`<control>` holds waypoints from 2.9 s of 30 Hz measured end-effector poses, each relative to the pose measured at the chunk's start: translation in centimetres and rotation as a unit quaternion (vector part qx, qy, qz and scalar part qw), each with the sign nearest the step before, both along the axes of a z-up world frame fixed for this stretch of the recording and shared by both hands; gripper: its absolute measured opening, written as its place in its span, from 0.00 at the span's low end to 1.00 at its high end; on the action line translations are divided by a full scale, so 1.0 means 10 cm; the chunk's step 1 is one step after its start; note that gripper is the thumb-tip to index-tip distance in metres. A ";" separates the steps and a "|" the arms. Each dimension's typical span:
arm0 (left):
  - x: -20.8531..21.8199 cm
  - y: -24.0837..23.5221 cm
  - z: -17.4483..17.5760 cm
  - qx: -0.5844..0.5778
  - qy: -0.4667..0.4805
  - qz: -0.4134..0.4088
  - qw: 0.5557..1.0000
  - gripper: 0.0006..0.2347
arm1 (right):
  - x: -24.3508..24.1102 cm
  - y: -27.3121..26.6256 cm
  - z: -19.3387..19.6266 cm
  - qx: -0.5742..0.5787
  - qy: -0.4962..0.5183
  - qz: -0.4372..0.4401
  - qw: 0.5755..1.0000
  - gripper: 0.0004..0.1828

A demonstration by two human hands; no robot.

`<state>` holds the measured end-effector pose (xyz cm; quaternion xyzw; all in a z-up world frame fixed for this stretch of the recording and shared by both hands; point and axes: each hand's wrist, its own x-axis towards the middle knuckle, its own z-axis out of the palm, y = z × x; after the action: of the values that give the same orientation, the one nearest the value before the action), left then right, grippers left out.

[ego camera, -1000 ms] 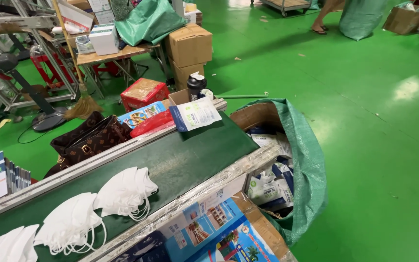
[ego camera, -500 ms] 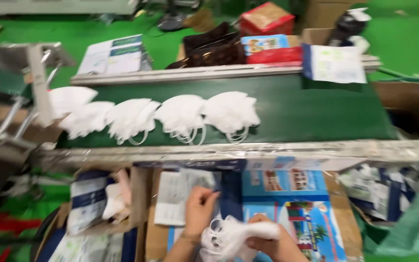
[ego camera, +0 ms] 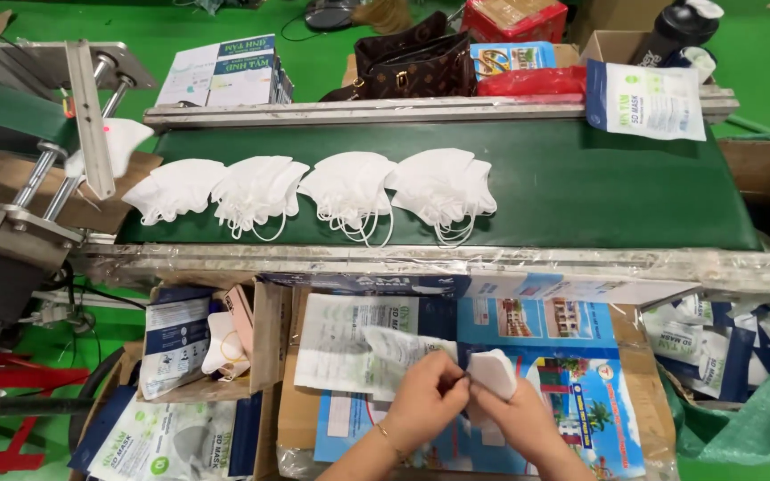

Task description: Manually picking face masks from a conveyor belt and placing them into individual plastic pouches.

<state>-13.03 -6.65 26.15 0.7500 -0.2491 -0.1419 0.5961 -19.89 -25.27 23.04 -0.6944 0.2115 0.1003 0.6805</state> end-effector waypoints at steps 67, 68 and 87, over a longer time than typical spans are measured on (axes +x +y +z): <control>1.03 -1.04 0.24 -0.146 0.212 -0.199 0.946 0.18 | -0.03 -0.68 0.74 0.280 -0.225 -0.237 0.902 0.30; 0.85 -0.90 0.21 -0.140 0.215 -0.213 0.943 0.21 | -0.01 -0.68 0.55 0.288 -0.218 -0.222 0.906 0.29; 0.25 -0.22 -0.10 0.165 -0.294 -0.160 0.928 0.35 | -0.17 -0.18 -0.81 -0.164 -0.186 -0.010 0.969 0.23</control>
<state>-10.56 -8.85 25.19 0.7959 -0.5031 -0.0472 0.3335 -21.61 -27.04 14.92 -0.8011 0.1017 -0.0730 0.5853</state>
